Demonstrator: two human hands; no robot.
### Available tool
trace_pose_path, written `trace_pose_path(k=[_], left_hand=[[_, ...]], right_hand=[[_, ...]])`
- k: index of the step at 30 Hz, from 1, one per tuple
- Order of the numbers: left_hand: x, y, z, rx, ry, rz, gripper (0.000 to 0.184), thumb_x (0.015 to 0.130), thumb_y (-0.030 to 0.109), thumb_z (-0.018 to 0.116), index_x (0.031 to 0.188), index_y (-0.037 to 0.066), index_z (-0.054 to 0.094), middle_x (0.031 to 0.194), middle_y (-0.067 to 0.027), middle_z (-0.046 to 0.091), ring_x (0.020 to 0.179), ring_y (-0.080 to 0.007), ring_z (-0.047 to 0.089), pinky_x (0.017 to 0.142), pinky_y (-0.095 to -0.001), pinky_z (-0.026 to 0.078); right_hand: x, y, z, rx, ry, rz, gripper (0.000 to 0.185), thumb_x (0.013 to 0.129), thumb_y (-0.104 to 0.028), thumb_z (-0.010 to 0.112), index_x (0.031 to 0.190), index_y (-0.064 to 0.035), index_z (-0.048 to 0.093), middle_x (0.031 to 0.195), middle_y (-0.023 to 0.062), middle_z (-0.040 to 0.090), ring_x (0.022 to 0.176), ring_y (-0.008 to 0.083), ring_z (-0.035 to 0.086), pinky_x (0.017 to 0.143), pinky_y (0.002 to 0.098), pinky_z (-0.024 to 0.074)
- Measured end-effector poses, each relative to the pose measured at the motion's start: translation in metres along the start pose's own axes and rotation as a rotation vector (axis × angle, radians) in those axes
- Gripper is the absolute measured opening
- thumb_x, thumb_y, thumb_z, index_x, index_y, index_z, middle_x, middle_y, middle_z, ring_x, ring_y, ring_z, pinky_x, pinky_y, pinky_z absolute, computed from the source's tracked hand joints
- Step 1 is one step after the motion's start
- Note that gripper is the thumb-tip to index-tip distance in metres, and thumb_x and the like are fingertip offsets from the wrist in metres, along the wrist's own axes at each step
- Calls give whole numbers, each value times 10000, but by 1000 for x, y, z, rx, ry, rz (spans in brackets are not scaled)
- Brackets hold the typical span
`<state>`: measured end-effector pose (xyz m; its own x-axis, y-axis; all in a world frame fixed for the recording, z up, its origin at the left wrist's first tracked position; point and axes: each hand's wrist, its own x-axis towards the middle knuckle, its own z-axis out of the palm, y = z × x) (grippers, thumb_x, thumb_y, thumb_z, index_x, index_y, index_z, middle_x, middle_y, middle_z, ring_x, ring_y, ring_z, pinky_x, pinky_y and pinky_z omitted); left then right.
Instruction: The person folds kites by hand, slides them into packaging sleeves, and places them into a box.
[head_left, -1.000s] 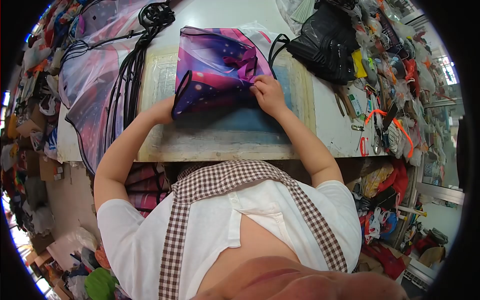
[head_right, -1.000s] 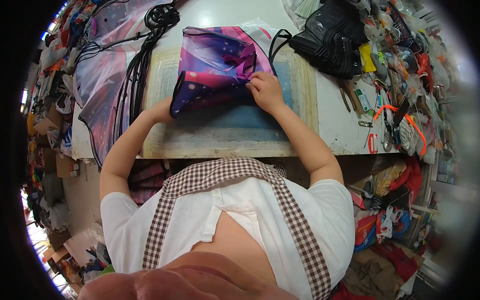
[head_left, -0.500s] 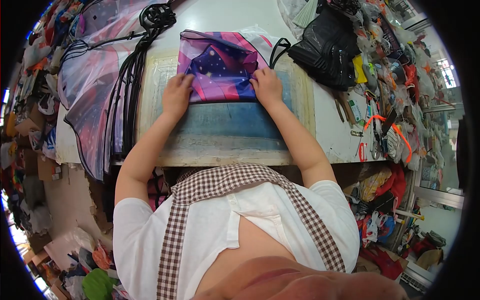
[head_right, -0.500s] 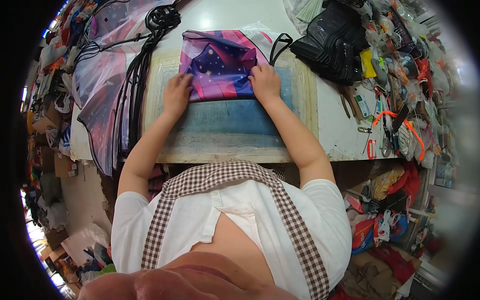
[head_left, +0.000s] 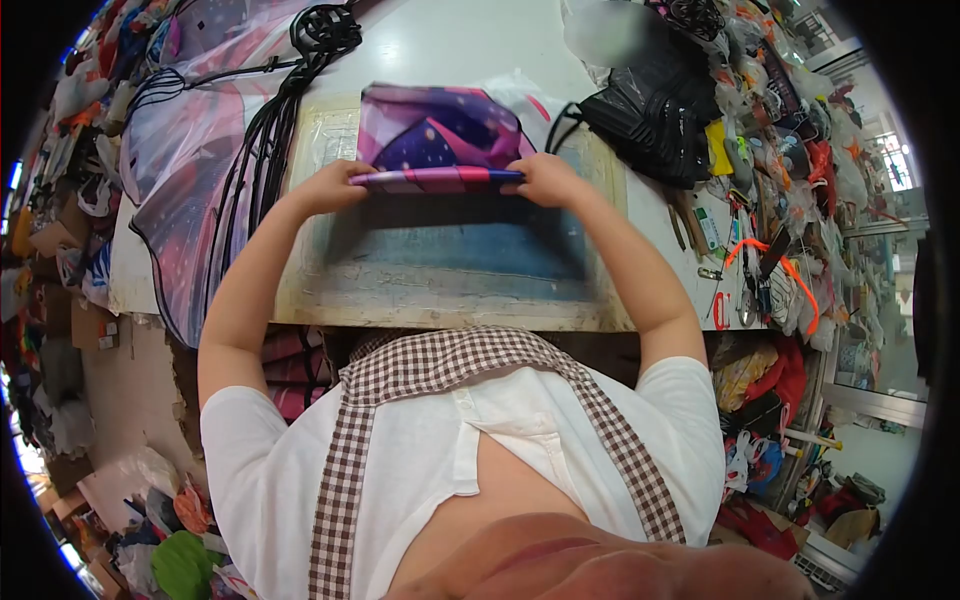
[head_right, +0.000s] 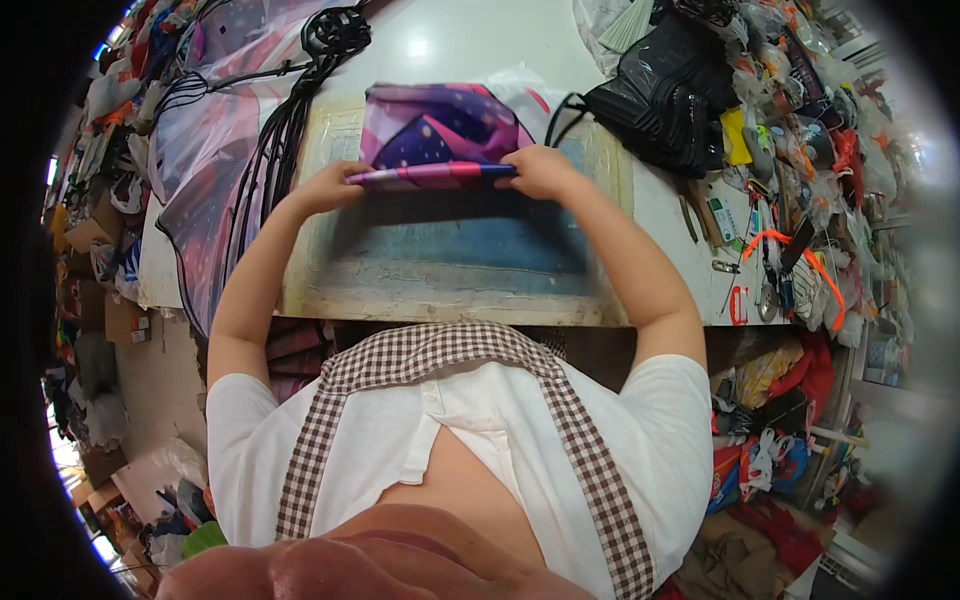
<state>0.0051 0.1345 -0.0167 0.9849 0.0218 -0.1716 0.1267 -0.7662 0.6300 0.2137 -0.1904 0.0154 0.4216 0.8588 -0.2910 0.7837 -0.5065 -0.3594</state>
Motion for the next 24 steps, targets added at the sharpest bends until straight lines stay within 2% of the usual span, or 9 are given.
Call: trace_pose_path(k=[2, 4, 6, 10, 13, 15, 19, 22, 24], left_hand=[[-4, -3, 3, -234, -169, -194, 417, 893, 357, 667, 1121, 9, 639, 1047, -168, 701, 989, -313, 659, 910, -358, 483], [10, -21, 23, -396, 58, -345, 375, 899, 345, 667, 1068, 11, 650, 1011, -190, 701, 937, -334, 671, 853, -369, 501], [21, -22, 28, -474, 186, -411, 356, 902, 338, 667, 1041, 11, 655, 992, -201, 702, 911, -344, 678, 824, -374, 510], [29, -2, 46, 55, 541, -497, 311, 894, 297, 652, 1018, 12, 639, 1007, -189, 682, 929, -342, 663, 829, -368, 512], [34, -4, 51, 606, 515, 187, 414, 837, 307, 670, 1106, -2, 610, 1077, -174, 656, 997, -358, 640, 870, -410, 511], [36, -10, 64, 609, 543, 220, 411, 827, 288, 662, 1121, 6, 609, 1114, -168, 645, 1022, -360, 632, 885, -418, 508], [35, 10, 66, 595, 580, 268, 391, 807, 220, 645, 1145, 25, 614, 1184, -141, 636, 1069, -367, 619, 925, -430, 504], [21, 38, 47, 561, 522, 238, 348, 808, 159, 643, 1132, 31, 625, 1173, -111, 659, 1066, -372, 626, 942, -424, 505], [28, 29, 23, 487, 174, 99, 349, 806, 190, 669, 1124, 50, 636, 1092, -134, 675, 1000, -369, 643, 907, -414, 524]], right_hand=[[15, 27, 2, 133, -83, -7, 462, 792, -413, 757, 1018, -13, 705, 963, 151, 717, 888, 350, 664, 817, 395, 518], [32, 52, 4, 384, -228, -17, 541, 813, -499, 744, 995, 8, 699, 910, 169, 721, 820, 369, 666, 783, 403, 524], [40, 51, 5, 286, -184, 99, 565, 804, -517, 749, 1003, 10, 699, 913, 172, 720, 833, 362, 671, 788, 403, 525], [44, 17, -1, 7, -32, 397, 597, 778, -523, 767, 1040, 9, 696, 944, 183, 716, 902, 336, 681, 816, 401, 526], [24, -7, 5, -158, 140, 541, 576, 762, -468, 787, 1081, 2, 689, 995, 190, 711, 986, 313, 679, 852, 398, 527], [20, -2, 38, -574, 444, 128, 524, 759, -422, 756, 1100, -31, 687, 1120, 189, 688, 1045, 305, 668, 863, 437, 533], [-5, -17, 61, -696, 723, -144, 446, 716, -269, 769, 1089, -51, 662, 1202, 170, 663, 1057, 281, 656, 866, 421, 531], [16, -15, 50, -469, 478, -61, 467, 726, -262, 772, 1124, -41, 664, 1144, 167, 683, 1032, 294, 663, 874, 408, 522], [23, -15, 26, -368, 368, -26, 478, 732, -258, 773, 1142, -37, 665, 1114, 166, 693, 1020, 300, 667, 877, 401, 518]])
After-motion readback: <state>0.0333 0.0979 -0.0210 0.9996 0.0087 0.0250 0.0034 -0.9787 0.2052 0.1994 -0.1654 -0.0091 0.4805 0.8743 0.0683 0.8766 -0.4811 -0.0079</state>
